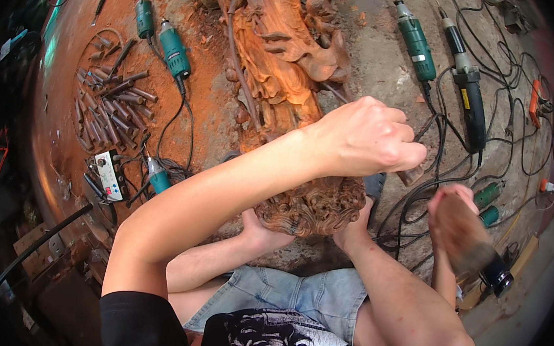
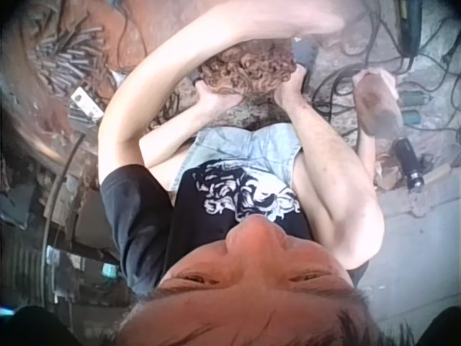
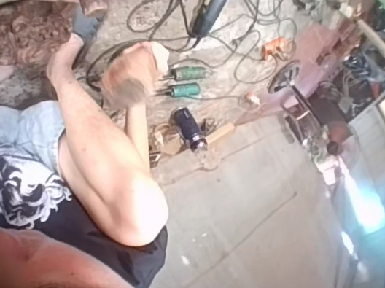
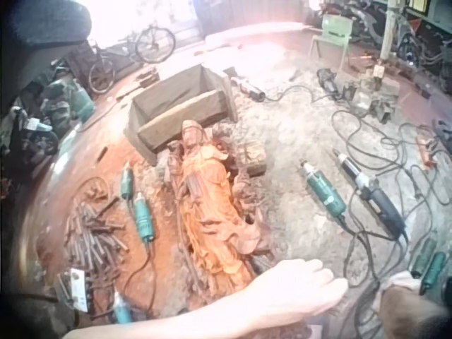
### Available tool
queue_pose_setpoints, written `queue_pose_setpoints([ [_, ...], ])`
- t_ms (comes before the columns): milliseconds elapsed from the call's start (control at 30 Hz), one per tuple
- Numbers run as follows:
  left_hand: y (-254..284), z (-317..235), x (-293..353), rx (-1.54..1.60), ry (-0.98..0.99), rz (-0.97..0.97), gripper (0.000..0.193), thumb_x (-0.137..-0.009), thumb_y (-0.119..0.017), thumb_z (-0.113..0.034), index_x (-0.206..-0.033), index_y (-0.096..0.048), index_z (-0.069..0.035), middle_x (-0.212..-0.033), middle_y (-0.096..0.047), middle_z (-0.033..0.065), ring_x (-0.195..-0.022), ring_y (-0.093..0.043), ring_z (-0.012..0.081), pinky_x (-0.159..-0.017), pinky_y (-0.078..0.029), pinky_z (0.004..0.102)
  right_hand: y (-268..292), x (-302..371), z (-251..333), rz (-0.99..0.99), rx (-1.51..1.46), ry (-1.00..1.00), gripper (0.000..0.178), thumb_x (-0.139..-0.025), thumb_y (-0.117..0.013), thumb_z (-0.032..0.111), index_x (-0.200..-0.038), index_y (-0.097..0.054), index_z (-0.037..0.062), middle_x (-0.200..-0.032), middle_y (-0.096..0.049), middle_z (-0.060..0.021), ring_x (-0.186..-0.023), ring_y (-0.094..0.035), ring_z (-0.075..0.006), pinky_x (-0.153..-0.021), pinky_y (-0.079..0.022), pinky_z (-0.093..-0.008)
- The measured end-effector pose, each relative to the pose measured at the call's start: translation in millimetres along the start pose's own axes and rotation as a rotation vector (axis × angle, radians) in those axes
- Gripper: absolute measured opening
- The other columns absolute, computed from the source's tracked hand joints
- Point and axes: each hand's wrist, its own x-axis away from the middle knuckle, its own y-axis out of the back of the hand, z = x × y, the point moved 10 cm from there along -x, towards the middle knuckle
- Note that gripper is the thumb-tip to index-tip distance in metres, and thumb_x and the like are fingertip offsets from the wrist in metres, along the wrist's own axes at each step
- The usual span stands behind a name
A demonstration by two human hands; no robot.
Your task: The person carves a wooden sculpture using a rotary tool and then switches to a chisel and mallet to refine details. They repeatedly select different chisels from the floor and strike them with a wooden mallet to shape the wood.
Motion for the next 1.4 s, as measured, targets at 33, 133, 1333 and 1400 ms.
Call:
queue_pose_setpoints([
  [33,-0.1,6.9,1.6,-0.014,0.011,0.006,0.014,-0.08,-0.072,-0.015,-0.081,-0.058,-0.011,-0.064,-0.049,0.0007,-0.062,-0.058,0.0208,-0.049,-0.051,0.036,-1.2,-0.8,-1.1,-0.009,-0.003,-0.005,0.059,-0.076,-0.081,-0.002,-0.126,-0.051,0.0036,-0.107,-0.065,-0.0158,-0.093,-0.065,-0.0262,-0.084,-0.054,-0.0371],
  [133,1.8,16.2,7.8,-0.071,0.03,0.049,0.015,-0.079,-0.073,-0.017,-0.08,-0.058,-0.012,-0.065,-0.051,0.0001,-0.062,-0.058,0.0202,-0.05,-0.051,0.0352,4.1,3.5,-3.9,-0.04,0.001,-0.033,0.059,-0.076,-0.08,-0.003,-0.126,-0.05,0.0039,-0.106,-0.065,-0.0154,-0.092,-0.065,-0.0258,-0.084,-0.054,-0.0366],
  [1333,9.2,-12.2,4.5,0.067,-0.096,0.084,0.02,-0.079,-0.073,-0.019,-0.095,-0.064,-0.011,-0.073,-0.05,-0.0002,-0.071,-0.056,0.0205,-0.059,-0.048,0.0346,5.4,9.9,-5.2,-0.195,0.061,-0.068,0.055,-0.072,-0.076,-0.009,-0.118,-0.049,0.0045,-0.101,-0.065,-0.0125,-0.087,-0.067,-0.0246,-0.078,-0.054,-0.0323],
  [1400,13.4,6.2,13.0,0.06,-0.039,0.1,0.018,-0.079,-0.072,-0.018,-0.092,-0.062,-0.011,-0.073,-0.05,-0.0002,-0.071,-0.056,0.0199,-0.059,-0.047,0.0346,0.1,-18.2,9.8,0.083,0.116,-0.089,0.058,-0.07,-0.086,0.002,-0.12,-0.057,0.0014,-0.1,-0.067,-0.0167,-0.086,-0.068,-0.0321,-0.074,-0.055,-0.0398],
])
